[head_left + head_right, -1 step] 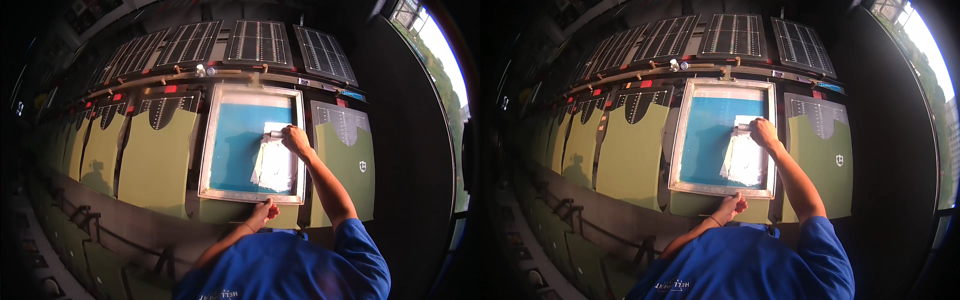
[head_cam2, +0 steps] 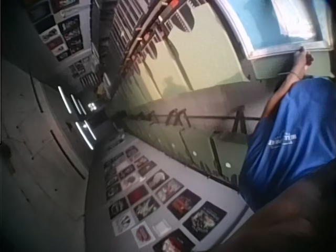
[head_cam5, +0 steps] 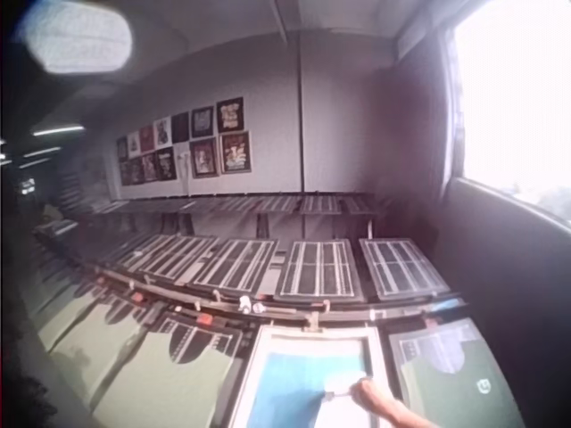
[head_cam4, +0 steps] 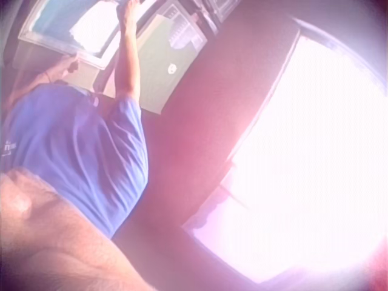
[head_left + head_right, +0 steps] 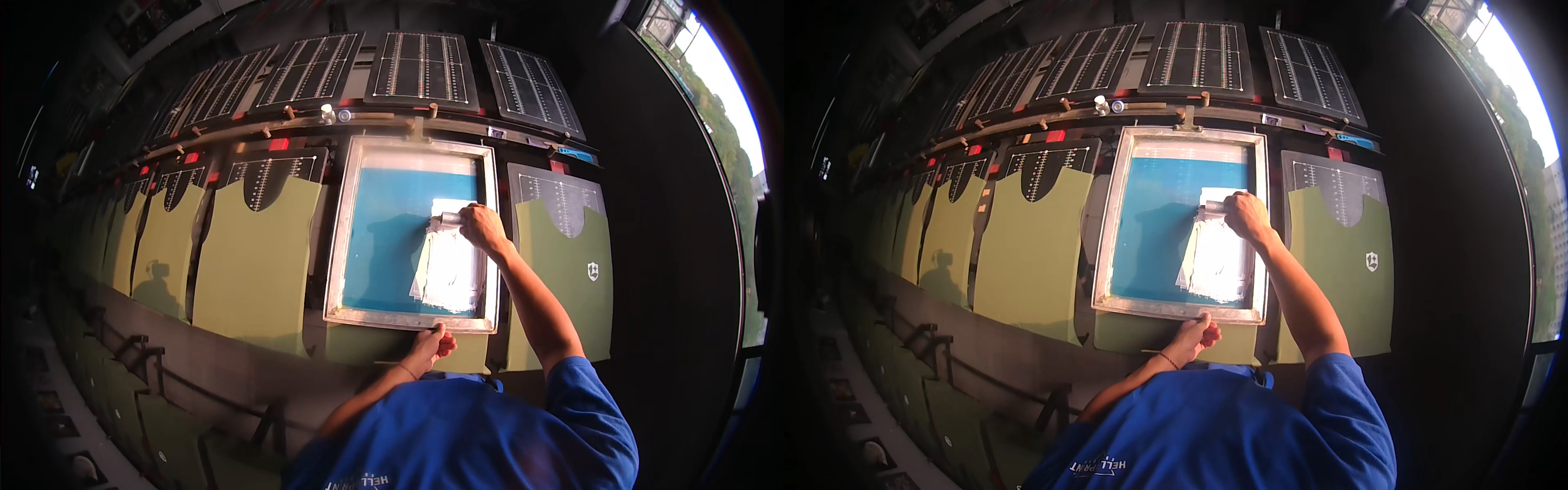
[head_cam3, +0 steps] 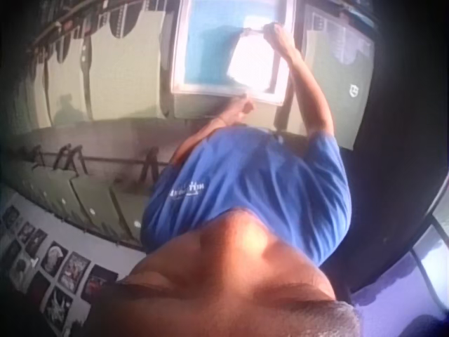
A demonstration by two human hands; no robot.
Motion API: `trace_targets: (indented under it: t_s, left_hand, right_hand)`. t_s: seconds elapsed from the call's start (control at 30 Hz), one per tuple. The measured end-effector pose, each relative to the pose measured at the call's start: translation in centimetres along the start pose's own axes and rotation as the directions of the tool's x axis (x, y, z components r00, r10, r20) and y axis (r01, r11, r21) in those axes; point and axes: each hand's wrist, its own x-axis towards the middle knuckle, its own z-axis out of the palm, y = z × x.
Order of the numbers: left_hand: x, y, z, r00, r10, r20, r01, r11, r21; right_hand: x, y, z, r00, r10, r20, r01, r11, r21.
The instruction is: The person uses a squeegee to spread white ink across a screen printing frame positioned over a green t-shirt. They repeatedly pull the ink across the mesh to transfer the design onto the garment.
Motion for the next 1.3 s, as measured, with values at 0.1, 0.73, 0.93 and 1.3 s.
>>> trace_targets:
  t_s: [0.1,0.73,0.93,1.3]
  left_hand:
    - [0.1,0.1,-0.2,1.0,0.002,-0.009,-0.002,1.0,0.006]
    - [-5.7,9.2,2.6,0.424,0.617,0.663,-0.444,-0.497,0.746]
    - [3.1,18.4,5.9,0.288,0.639,0.714,-0.515,-0.526,0.677]
    - [-3.9,13.9,5.2,0.301,0.684,0.665,-0.554,-0.443,0.705]
  right_hand:
    - [-1.8,-1.3,-0.2,0.999,0.005,0.046,-0.005,1.0,0.003]
    - [-18.6,-9.7,3.1,0.988,0.107,-0.109,-0.097,0.99,0.099]
    - [-7.9,-3.0,3.3,0.966,0.043,-0.253,-0.034,0.999,0.038]
    - [-13.6,-8.3,-1.4,0.986,0.034,-0.165,-0.011,0.99,0.138]
